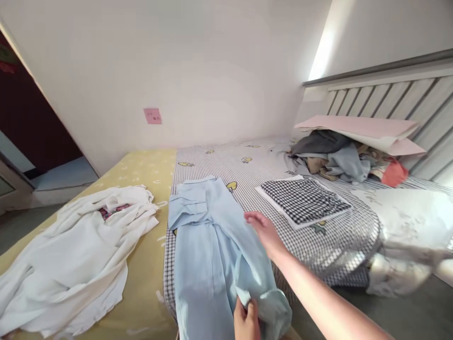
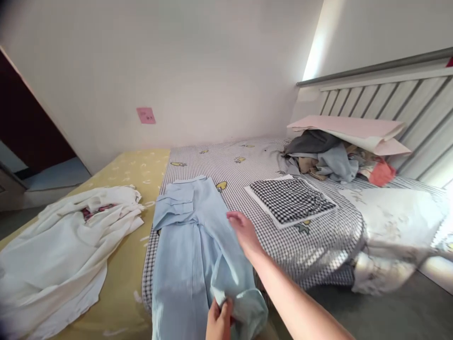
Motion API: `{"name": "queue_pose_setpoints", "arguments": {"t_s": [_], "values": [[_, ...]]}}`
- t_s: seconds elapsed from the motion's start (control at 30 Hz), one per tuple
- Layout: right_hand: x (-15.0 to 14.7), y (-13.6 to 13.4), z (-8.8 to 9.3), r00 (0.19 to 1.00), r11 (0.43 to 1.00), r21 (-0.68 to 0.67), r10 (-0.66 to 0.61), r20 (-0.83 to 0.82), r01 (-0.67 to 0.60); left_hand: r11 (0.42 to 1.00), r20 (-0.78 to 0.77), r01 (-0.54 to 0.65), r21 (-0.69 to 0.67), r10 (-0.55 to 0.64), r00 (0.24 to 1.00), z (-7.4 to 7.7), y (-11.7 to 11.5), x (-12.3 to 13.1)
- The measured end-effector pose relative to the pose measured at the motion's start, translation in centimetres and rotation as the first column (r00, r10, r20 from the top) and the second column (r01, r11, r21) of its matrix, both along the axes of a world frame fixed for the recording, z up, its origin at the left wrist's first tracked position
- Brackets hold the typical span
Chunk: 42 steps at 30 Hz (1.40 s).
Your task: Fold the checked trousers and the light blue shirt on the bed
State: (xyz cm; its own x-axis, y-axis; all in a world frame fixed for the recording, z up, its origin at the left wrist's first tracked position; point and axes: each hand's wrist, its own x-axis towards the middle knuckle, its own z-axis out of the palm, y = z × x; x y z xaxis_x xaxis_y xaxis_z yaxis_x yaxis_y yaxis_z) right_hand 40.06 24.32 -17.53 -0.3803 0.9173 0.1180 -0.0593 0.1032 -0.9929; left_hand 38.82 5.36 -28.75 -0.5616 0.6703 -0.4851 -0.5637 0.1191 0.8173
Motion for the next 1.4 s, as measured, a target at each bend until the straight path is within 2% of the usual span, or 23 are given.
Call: {"name": "queue_pose_setpoints", "arguments": {"t_s": [0.1,0.2,0.3,0.37,0.43,0.5,0.57,0.63,0.77,0.87,0.93,1.0,1.07,1.13,1.27,1.33,1.4], "values": [[6.2,-1.1,-3.1,0.989,0.981,-0.127,-0.139,0.043,0.144,1.0,0.126,-0.012,0.017,0.01,0.992,-0.6,-0.4,0.3],[10.4,-4.0,-6.0,0.982,0.943,-0.283,-0.148,0.114,0.175,0.998,0.204,0.051,0.033,-0.056,0.977,-0.6,-1.6,0.8],[12.4,-7.4,-7.7,0.998,0.904,-0.426,-0.007,0.059,0.032,0.992,0.168,0.119,0.043,-0.124,0.978,0.0,-3.3,1.2],[13.0,-9.4,-8.2,0.995,0.891,-0.443,0.093,-0.028,-0.096,0.995,0.156,0.09,0.031,-0.094,0.983,0.8,-4.1,1.2],[13.3,-11.0,-8.5,0.983,0.903,-0.391,0.182,-0.03,-0.179,1.0,0.19,-0.015,0.016,0.011,0.982,2.0,-4.3,0.8],[13.4,-12.0,-8.9,0.963,0.94,-0.276,0.24,0.12,-0.2,0.993,0.222,-0.112,-0.035,0.117,0.968,3.3,-3.9,0.0],[13.3,-12.6,-9.5,0.927,0.976,-0.135,0.206,0.314,-0.171,0.987,0.194,-0.124,-0.101,0.142,0.971,4.2,-3.2,-0.8],[13.2,-12.9,-10.2,0.909,0.996,-0.018,0.091,0.406,-0.092,0.983,0.105,-0.112,-0.145,0.127,0.986,4.6,-2.4,-1.2],[13.5,-13.1,-11.2,0.934,0.996,0.076,-0.067,0.351,0.043,0.982,-0.179,-0.169,-0.079,0.152,0.972,3.8,-2.4,-0.1],[14.4,-13.2,-11.7,0.939,0.982,0.124,-0.176,0.296,0.145,0.99,-0.389,-0.138,0.022,0.135,0.911,2.4,-3.7,2.0],[15.0,-13.1,-12.1,0.932,0.968,0.152,-0.236,0.275,0.2,0.985,-0.478,-0.138,0.102,0.17,0.862,1.5,-4.5,3.1],[15.5,-13.2,-12.3,0.928,0.963,0.166,-0.25,0.277,0.21,0.975,-0.537,-0.167,0.147,0.22,0.814,1.0,-5.0,3.4],[15.8,-13.3,-12.4,0.929,0.972,0.152,-0.216,0.301,0.177,0.97,-0.564,-0.21,0.126,0.244,0.789,0.9,-5.2,2.9],[16.0,-13.4,-12.2,0.932,0.984,0.121,-0.162,0.325,0.129,0.969,-0.511,-0.245,0.038,0.23,0.828,1.1,-5.1,2.1],[16.1,-13.7,-11.6,0.937,0.995,0.075,-0.092,0.336,0.071,0.947,-0.235,-0.281,-0.159,0.24,0.942,2.3,-4.5,1.2],[16.1,-13.9,-11.2,0.936,0.995,0.075,-0.083,0.341,0.061,0.955,-0.096,-0.218,-0.201,0.202,0.975,3.0,-4.1,1.3],[16.2,-14.0,-10.8,0.934,0.994,0.104,-0.075,0.349,0.041,0.97,0.005,-0.103,-0.222,0.107,0.994,3.3,-3.7,1.4]]}}
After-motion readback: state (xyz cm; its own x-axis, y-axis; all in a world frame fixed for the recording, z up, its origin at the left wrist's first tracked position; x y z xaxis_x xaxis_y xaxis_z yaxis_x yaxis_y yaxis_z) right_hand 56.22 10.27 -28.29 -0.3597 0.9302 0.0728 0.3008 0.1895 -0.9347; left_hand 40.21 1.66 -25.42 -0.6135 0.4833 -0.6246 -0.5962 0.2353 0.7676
